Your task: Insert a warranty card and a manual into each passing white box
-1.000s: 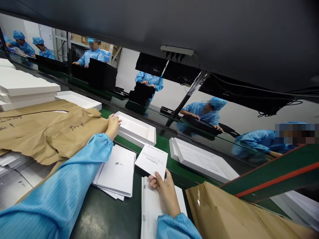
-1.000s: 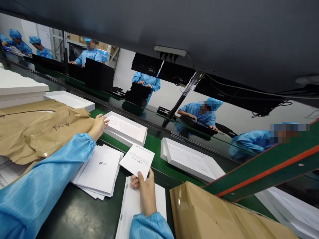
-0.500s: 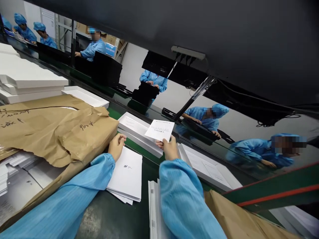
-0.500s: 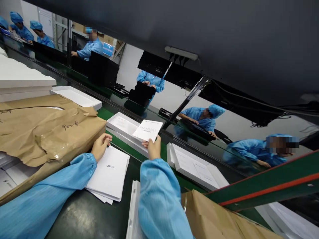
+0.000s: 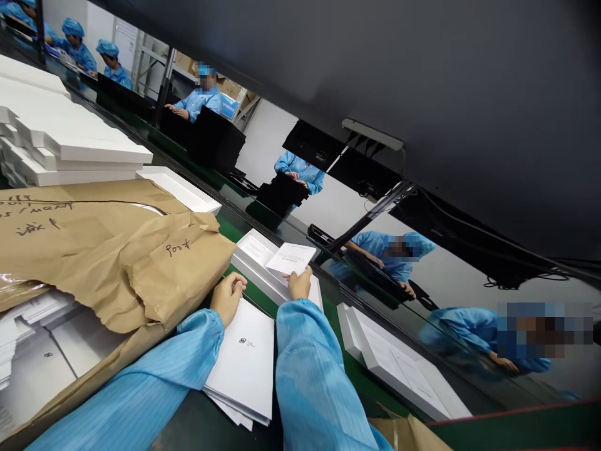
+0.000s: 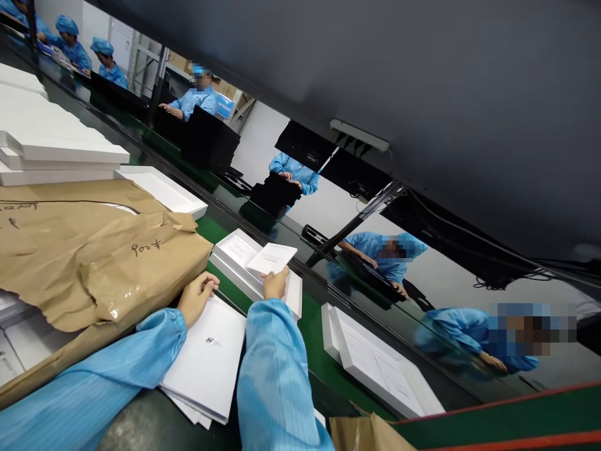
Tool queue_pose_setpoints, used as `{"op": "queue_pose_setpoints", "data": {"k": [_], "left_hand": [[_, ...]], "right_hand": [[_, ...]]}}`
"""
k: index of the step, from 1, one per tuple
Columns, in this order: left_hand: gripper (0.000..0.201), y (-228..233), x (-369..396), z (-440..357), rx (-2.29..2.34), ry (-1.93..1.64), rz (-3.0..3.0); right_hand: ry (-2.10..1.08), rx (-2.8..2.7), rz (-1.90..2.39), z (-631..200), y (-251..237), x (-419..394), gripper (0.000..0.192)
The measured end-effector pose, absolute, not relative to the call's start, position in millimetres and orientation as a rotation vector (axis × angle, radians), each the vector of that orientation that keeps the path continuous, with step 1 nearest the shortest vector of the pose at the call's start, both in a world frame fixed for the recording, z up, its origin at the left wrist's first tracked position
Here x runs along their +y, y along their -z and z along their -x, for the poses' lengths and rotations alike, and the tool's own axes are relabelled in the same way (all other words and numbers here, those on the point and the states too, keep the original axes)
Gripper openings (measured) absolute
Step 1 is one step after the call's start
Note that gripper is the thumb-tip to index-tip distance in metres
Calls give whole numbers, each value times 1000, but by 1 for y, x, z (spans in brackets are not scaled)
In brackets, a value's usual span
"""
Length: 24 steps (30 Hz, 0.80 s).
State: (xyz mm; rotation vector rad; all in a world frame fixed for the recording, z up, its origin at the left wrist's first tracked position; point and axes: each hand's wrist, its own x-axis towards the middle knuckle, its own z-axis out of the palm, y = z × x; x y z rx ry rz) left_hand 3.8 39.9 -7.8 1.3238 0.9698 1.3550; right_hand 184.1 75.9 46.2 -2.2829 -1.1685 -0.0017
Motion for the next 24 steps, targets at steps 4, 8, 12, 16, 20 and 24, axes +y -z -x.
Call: {"op": "queue_pose_setpoints", "data": {"k": [4,8,12,16,20,24], "left_hand": [[14,7,39,-3,962,-1345,-1323],[13,7,39,-3,960,-1344,-1320],[13,8,39,-3,960,-1347,-1319],[13,7,38,-2,965,-1346,-1315],[14,8,40,-2,966,-1335,-1336],[15,7,39,-1,989,-1300,-1438]], "right_hand": [[35,-1113,2462,-212,-56,61,28],[96,-1064,2614,-219,-58,46,29],[101,-1196,2607,-209,-50,37,28],[-20,-1325,2550,-206,-47,30,27],[-49,-1412,2450,-208,-59,15,21],[-95,-1635,2171,-184,-59,-31,24]]}}
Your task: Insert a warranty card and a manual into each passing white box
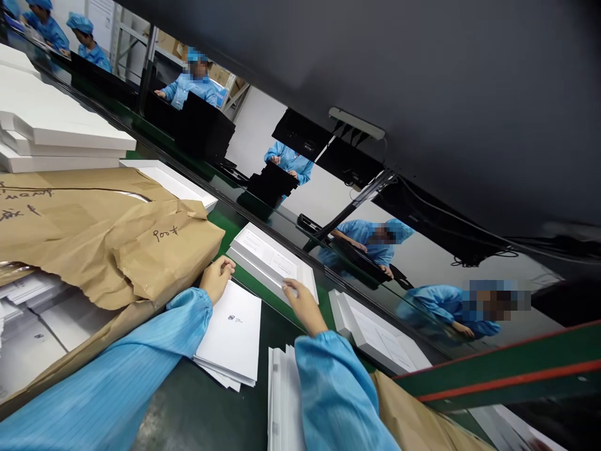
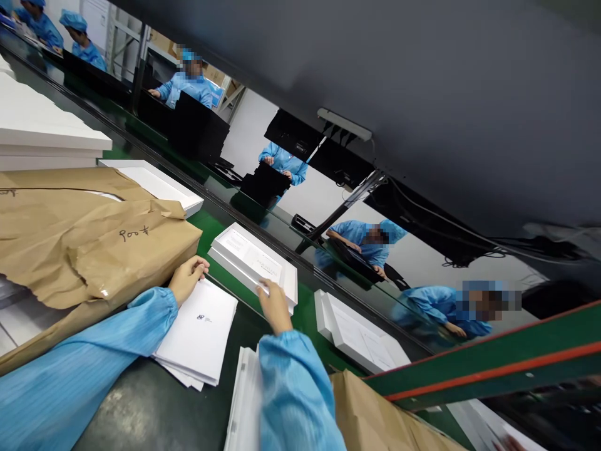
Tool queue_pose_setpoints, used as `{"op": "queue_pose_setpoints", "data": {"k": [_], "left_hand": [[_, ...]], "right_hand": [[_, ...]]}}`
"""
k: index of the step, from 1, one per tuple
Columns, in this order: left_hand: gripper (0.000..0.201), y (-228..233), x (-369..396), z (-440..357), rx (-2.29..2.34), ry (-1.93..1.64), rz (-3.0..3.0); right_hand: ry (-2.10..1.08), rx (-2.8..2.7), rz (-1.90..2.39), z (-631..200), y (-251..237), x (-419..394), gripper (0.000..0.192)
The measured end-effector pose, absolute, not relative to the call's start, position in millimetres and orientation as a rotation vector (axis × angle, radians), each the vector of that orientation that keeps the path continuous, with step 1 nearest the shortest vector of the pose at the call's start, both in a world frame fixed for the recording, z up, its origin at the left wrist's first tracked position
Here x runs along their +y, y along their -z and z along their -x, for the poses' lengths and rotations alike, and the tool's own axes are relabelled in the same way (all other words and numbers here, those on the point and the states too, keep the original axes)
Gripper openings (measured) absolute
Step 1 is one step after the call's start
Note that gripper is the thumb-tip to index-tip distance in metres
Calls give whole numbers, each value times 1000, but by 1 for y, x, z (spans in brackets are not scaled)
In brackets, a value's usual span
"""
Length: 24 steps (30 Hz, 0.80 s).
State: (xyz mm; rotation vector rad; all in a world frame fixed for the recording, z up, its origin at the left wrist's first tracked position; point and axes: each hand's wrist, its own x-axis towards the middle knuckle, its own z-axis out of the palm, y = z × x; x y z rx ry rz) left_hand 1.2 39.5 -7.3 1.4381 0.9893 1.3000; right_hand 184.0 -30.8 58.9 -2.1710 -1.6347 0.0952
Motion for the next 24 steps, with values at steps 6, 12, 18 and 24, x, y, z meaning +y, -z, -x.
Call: {"op": "queue_pose_setpoints", "data": {"k": [6,12,18,24], "left_hand": [[17,10,22,-4,1286,-1143,-2272],[22,9,11,-9,1253,-1046,-2750],[18,-2,9,-6,1163,-1234,-2617],[13,-12,10,-3,1101,-1399,-2041]], "right_hand": [[-58,-1746,1976,-124,-12,-124,38],[203,-1694,2053,-98,9,-147,31],[188,-1734,2014,-94,8,-150,32],[-380,-1289,1639,-102,4,-147,45]]}}
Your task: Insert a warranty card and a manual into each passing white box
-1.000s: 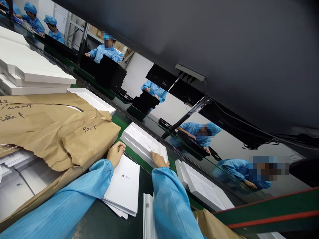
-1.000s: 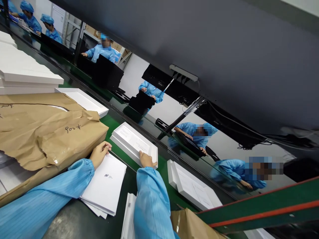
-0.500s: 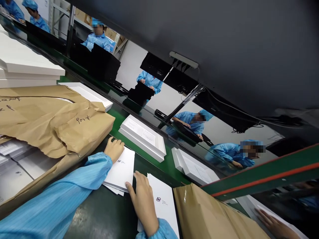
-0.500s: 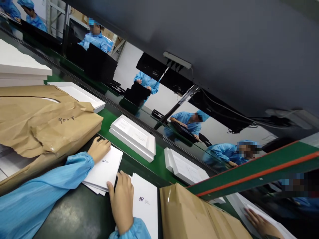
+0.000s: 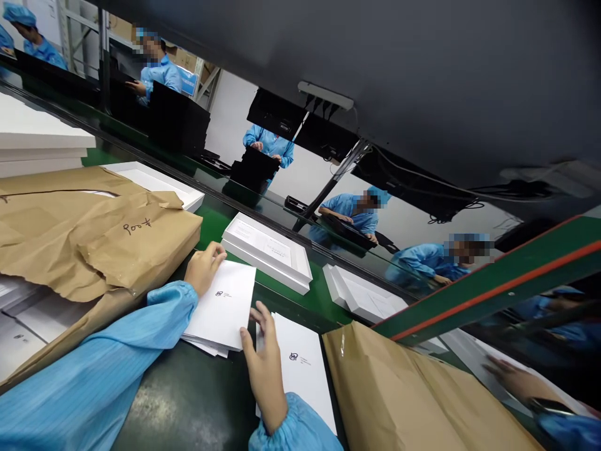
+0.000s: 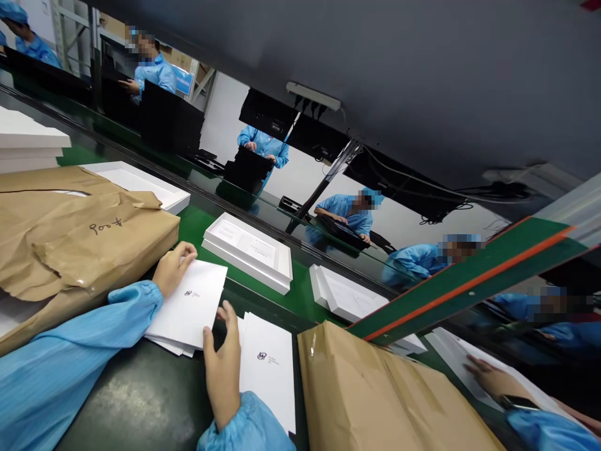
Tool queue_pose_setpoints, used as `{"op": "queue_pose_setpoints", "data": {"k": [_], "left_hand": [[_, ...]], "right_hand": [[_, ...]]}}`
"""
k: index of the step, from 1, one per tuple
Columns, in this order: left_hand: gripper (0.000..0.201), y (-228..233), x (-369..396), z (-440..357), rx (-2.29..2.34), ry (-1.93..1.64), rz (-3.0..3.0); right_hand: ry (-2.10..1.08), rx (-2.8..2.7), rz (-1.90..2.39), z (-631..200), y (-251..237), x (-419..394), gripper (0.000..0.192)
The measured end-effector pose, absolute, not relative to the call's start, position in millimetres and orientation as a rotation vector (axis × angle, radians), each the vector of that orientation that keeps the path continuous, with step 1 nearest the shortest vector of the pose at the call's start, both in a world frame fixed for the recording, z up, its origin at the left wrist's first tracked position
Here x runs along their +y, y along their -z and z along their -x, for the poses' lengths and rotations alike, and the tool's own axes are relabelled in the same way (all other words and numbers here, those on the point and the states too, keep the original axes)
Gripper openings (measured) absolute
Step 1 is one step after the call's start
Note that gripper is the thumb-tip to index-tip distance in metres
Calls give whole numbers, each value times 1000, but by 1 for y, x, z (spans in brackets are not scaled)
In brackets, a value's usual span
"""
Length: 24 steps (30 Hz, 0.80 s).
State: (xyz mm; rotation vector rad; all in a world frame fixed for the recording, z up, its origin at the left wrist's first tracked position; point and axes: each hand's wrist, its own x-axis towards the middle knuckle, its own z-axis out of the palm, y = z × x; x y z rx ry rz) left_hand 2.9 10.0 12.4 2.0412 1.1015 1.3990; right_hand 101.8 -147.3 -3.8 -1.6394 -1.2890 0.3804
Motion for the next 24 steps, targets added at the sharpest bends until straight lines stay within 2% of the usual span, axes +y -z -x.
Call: {"op": "queue_pose_setpoints", "data": {"k": [2,5,7,10,12,15,18,21,24], "left_hand": [[15,-17,10,-3,1026,-1485,-1789],[21,-22,7,-5,928,-1542,-1563],[28,-24,2,-8,919,-1606,-1559],[41,-26,-12,-15,845,-1574,-1750],[43,-27,-26,-20,594,-1267,-1828],[44,-24,-43,-29,271,-728,-1559],[43,-18,-48,-36,223,-586,-1275],[40,-9,-39,-40,313,-709,-1107],[40,-1,-26,-41,450,-868,-975]], "right_hand": [[-557,-1164,1500,-97,-2,-148,46],[-678,-1093,1502,-94,-11,-150,32],[-542,-1008,1620,-101,-18,-152,30],[-137,-925,1727,-122,-28,-153,32],[115,-1098,1713,-134,-32,-153,29],[348,-1548,1724,-134,-30,-153,35],[391,-1856,1827,-123,-23,-153,36],[255,-1984,1820,-126,-26,-157,33],[159,-1821,1911,-151,-38,-169,33]]}}
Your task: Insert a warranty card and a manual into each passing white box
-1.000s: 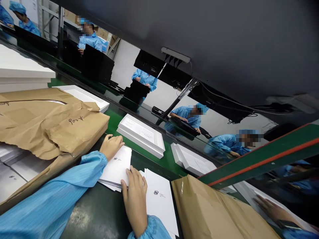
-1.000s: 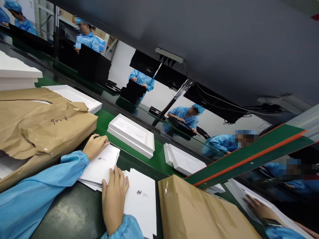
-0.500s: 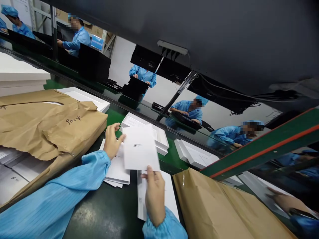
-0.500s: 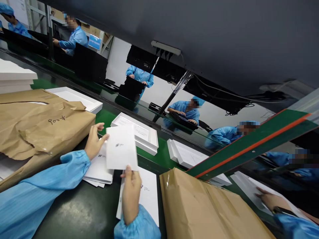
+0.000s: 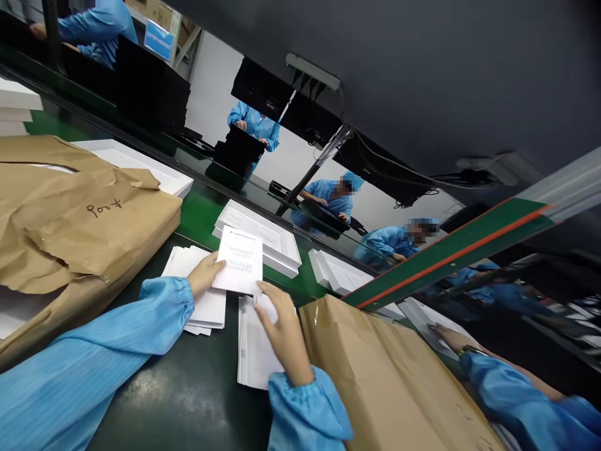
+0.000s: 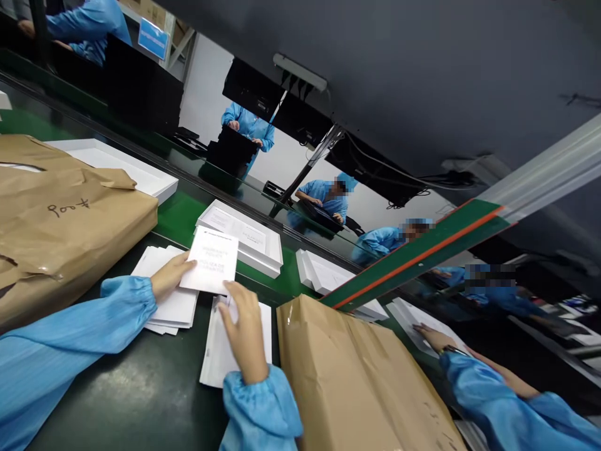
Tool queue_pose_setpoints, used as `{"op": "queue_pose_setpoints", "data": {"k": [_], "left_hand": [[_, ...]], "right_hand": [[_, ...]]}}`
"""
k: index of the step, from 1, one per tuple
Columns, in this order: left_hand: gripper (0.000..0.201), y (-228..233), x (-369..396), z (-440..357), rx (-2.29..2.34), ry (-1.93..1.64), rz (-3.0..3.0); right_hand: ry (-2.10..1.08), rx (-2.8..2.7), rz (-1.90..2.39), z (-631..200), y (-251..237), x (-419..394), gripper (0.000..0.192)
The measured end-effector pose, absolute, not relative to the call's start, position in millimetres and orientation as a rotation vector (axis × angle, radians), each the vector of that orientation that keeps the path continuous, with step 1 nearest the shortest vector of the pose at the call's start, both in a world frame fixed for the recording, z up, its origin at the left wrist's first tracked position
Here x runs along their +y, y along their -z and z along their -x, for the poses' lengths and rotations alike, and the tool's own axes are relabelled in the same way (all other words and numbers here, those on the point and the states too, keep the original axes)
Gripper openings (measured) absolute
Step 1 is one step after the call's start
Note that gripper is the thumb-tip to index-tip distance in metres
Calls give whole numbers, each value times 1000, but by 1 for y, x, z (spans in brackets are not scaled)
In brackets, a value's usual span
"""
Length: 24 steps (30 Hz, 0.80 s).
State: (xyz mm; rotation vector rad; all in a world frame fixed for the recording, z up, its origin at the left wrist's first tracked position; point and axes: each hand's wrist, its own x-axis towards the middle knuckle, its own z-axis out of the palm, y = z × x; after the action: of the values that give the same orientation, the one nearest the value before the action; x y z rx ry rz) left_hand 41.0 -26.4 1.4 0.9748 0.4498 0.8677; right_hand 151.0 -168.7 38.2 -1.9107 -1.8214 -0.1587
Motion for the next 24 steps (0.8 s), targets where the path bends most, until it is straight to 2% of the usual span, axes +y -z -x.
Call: {"op": "queue_pose_setpoints", "data": {"k": [3,7,10,14,17,21,24], "left_hand": [[40,2,-19,-41,509,-972,-931],[40,5,-18,-42,528,-997,-964],[40,8,-18,-43,530,-1000,-989],[39,11,-18,-43,524,-1015,-1027],[40,10,-18,-43,529,-1017,-1044],[40,9,-19,-42,528,-1010,-1064],[40,10,-19,-42,534,-1008,-1080]], "right_hand": [[98,-1557,2272,-182,-46,-186,36],[-114,-1312,2679,-204,-41,-201,50],[-150,-1286,2768,-206,-34,-201,58],[-117,-1328,2740,-206,-29,-200,59],[41,-1350,2674,-205,-25,-201,53],[208,-1329,2609,-204,-23,-202,26],[221,-1283,2573,-207,-25,-203,14]]}}
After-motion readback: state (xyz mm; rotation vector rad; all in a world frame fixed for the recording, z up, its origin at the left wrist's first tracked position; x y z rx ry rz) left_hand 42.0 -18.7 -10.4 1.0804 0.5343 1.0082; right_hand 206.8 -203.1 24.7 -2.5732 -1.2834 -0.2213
